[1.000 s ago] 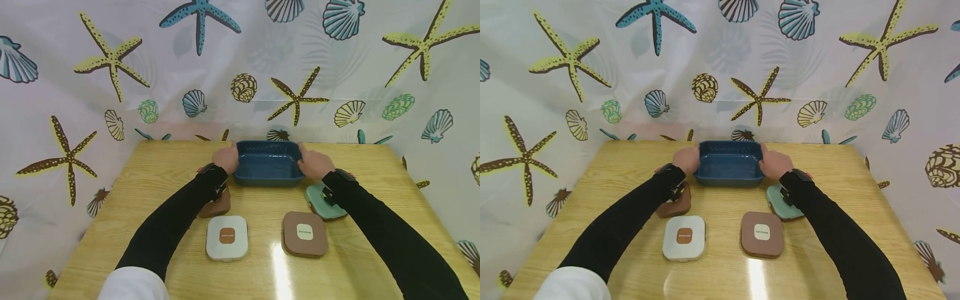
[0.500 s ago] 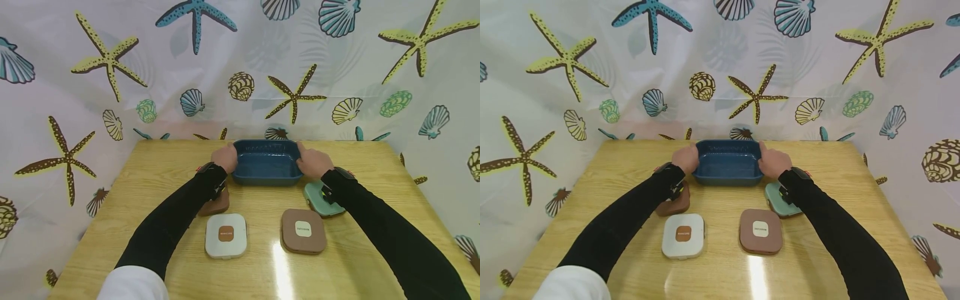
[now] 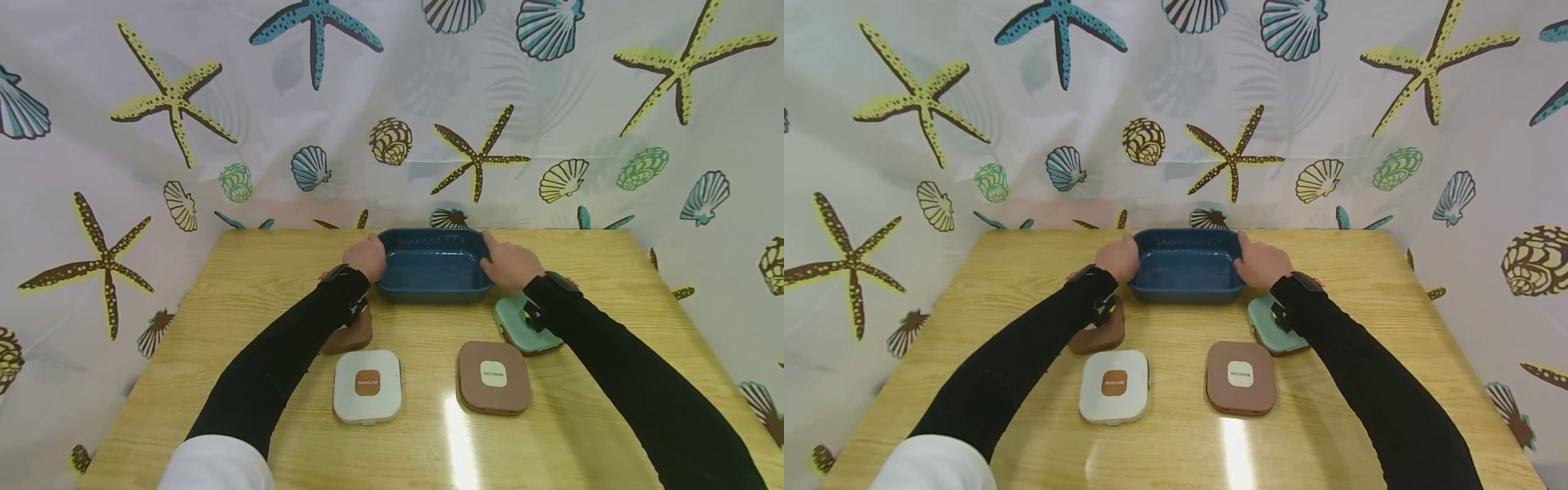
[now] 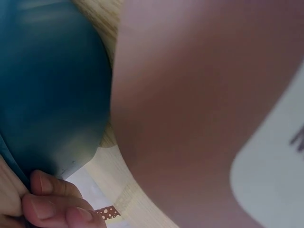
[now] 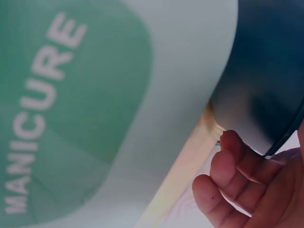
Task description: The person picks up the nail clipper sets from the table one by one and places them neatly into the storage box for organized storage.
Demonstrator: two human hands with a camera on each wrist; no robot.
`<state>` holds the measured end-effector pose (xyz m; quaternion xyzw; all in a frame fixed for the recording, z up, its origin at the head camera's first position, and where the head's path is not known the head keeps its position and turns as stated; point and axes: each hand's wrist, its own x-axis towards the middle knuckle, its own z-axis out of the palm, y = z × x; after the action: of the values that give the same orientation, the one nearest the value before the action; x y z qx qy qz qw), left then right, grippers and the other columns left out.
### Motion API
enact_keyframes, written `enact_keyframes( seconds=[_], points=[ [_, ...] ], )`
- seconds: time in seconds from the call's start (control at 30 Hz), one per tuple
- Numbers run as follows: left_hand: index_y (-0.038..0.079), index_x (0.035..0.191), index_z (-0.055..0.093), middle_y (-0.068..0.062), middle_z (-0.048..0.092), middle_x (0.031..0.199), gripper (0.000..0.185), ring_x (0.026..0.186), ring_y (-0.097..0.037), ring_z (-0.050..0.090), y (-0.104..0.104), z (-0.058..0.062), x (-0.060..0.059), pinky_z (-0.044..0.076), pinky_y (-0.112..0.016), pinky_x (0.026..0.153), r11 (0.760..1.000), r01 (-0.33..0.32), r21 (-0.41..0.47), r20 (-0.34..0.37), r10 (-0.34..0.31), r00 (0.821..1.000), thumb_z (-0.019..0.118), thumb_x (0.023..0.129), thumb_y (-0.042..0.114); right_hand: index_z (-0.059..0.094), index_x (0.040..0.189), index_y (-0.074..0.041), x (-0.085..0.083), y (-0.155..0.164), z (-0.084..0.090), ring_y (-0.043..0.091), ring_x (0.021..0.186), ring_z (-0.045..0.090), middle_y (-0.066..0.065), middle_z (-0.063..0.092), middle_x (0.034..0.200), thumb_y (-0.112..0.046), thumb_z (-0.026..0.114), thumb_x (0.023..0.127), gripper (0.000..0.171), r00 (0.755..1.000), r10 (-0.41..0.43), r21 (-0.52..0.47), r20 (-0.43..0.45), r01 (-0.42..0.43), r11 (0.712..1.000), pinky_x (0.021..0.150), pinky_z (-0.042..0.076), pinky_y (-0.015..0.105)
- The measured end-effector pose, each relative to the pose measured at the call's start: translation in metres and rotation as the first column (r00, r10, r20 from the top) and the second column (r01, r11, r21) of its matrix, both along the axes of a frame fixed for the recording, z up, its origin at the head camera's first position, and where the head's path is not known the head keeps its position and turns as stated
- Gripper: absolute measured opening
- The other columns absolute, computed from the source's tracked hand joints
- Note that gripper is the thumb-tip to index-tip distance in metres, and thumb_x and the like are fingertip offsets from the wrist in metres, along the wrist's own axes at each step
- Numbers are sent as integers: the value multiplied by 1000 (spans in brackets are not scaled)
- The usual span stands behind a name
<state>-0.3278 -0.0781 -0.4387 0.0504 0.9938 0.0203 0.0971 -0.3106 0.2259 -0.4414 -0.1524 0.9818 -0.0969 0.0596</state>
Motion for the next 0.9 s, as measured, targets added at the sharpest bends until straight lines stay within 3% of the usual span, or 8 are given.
enact_keyframes(
  seconds=[0.3, 0.43, 0.53, 0.6, 0.7, 0.8, 0.9],
  points=[
    [-5, 155, 27, -13, 71, 93, 59, 78, -25, 70, 0, 2, 3, 58, -40, 72, 998, -20, 67, 17, 19, 1000, 48, 108, 24, 18, 161, -3, 10, 4, 9, 26, 62, 55, 10, 61, 75, -36, 43, 108, 67, 999, -16, -14, 32, 16, 1000, 57, 34, 41],
    [-6, 154, 28, -14, 71, 93, 60, 77, -25, 71, -1, 0, 1, 58, -39, 72, 997, -22, 73, 21, 20, 1000, 49, 107, 24, 38, 153, 3, 18, 5, 12, 37, 88, 66, 21, 70, 104, -34, 47, 107, 59, 1000, -12, -2, 25, 12, 1000, 73, 48, 50],
    [-6, 153, 29, -13, 70, 89, 60, 75, -25, 70, -2, -2, -2, 58, -38, 70, 997, -31, 70, 28, 29, 999, 49, 107, 25, 55, 140, 4, 20, 4, 11, 41, 106, 66, 25, 67, 122, -34, 49, 107, 51, 1000, -10, 13, 20, 10, 1000, 88, 50, 57],
    [-7, 151, 32, -12, 69, 84, 58, 69, -23, 68, -3, -4, -3, 57, -37, 65, 997, -30, 65, 15, 29, 999, 50, 106, 25, 64, 129, 2, 20, 4, 11, 40, 103, 67, 23, 69, 117, -34, 48, 107, 46, 1000, -11, 16, 29, 11, 1000, 86, 51, 55],
    [-8, 151, 32, -12, 69, 83, 57, 68, -23, 68, -4, -4, -4, 57, -37, 65, 998, -23, 58, 15, 22, 1000, 47, 107, 25, 69, 104, -2, 20, 4, 11, 33, 83, 65, 17, 68, 93, -33, 46, 107, 39, 998, -12, 6, 55, 12, 1000, 73, 48, 48],
    [-7, 153, 30, -13, 70, 90, 57, 74, -24, 70, -2, -2, -1, 58, -38, 70, 998, -20, 65, 22, 19, 1000, 46, 108, 25, 60, 78, -10, 21, 6, 13, 24, 65, 53, 7, 53, 69, -32, 46, 107, 40, 997, -14, -16, 80, 16, 1000, 63, 38, 41],
    [-6, 153, 29, -13, 70, 90, 58, 75, -24, 70, 0, 0, 1, 58, -38, 70, 998, -13, 68, 15, 12, 1000, 48, 108, 25, 52, 69, -14, 23, 9, 14, 20, 57, 45, 2, 43, 62, -32, 45, 108, 44, 995, -1, -51, 95, 6, 999, 59, 33, 38]
  ],
)
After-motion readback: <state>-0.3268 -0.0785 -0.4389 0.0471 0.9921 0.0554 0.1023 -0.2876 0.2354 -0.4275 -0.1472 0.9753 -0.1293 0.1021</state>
